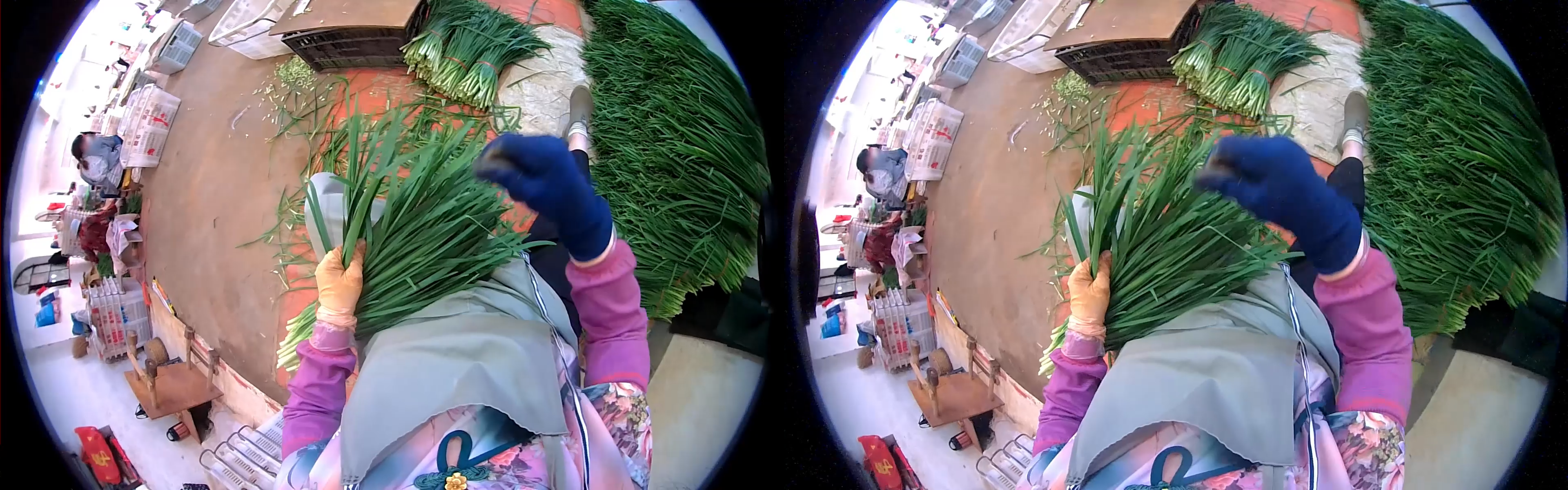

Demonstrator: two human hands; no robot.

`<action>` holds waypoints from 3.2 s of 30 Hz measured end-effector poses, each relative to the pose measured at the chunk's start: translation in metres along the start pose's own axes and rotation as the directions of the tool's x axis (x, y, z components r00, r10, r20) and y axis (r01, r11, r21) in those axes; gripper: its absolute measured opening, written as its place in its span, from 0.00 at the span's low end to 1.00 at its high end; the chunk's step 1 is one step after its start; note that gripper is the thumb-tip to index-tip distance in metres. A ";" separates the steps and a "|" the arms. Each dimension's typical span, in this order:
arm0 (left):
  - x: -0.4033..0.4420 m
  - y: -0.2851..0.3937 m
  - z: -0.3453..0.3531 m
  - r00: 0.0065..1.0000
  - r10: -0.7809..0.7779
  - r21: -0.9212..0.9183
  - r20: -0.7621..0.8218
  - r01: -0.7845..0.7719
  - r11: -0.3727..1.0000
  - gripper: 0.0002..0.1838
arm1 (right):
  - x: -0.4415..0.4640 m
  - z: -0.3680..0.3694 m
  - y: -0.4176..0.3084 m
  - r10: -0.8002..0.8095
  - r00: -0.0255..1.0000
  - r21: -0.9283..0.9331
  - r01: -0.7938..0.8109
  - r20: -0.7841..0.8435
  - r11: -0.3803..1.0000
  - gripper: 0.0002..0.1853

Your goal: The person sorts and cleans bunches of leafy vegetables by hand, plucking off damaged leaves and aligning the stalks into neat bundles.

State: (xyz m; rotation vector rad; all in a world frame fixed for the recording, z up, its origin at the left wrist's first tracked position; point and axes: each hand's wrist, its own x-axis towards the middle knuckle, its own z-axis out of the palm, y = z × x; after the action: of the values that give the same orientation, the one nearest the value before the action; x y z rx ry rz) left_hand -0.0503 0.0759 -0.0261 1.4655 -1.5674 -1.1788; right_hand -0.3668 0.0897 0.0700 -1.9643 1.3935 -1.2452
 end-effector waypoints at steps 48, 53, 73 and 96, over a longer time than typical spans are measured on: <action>0.023 0.006 -0.075 0.972 -0.129 -0.306 0.199 0.187 0.934 0.33 | -0.127 0.079 0.076 0.541 0.835 0.152 -0.524 -0.105 0.838 0.21; 0.031 0.010 -0.069 0.939 -0.336 -0.395 0.076 0.337 0.854 0.16 | -0.078 0.090 0.017 0.148 0.958 -0.028 -0.146 0.245 0.989 0.21; 0.034 0.021 -0.046 0.835 -0.538 -0.448 -0.114 0.440 0.778 0.29 | -0.043 0.159 -0.026 -0.320 0.802 -0.383 0.540 0.505 0.750 0.22; 0.017 0.022 -0.025 0.974 -0.226 -0.553 -0.015 0.181 0.814 0.14 | -0.013 0.120 -0.014 -0.321 0.824 -0.124 0.421 0.468 0.899 0.27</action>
State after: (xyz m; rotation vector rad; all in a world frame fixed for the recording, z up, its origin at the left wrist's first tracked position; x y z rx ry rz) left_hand -0.0375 0.0545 0.0020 1.2822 -0.9102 -1.5188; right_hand -0.2589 0.0890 0.0146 -2.5697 0.9785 -0.7276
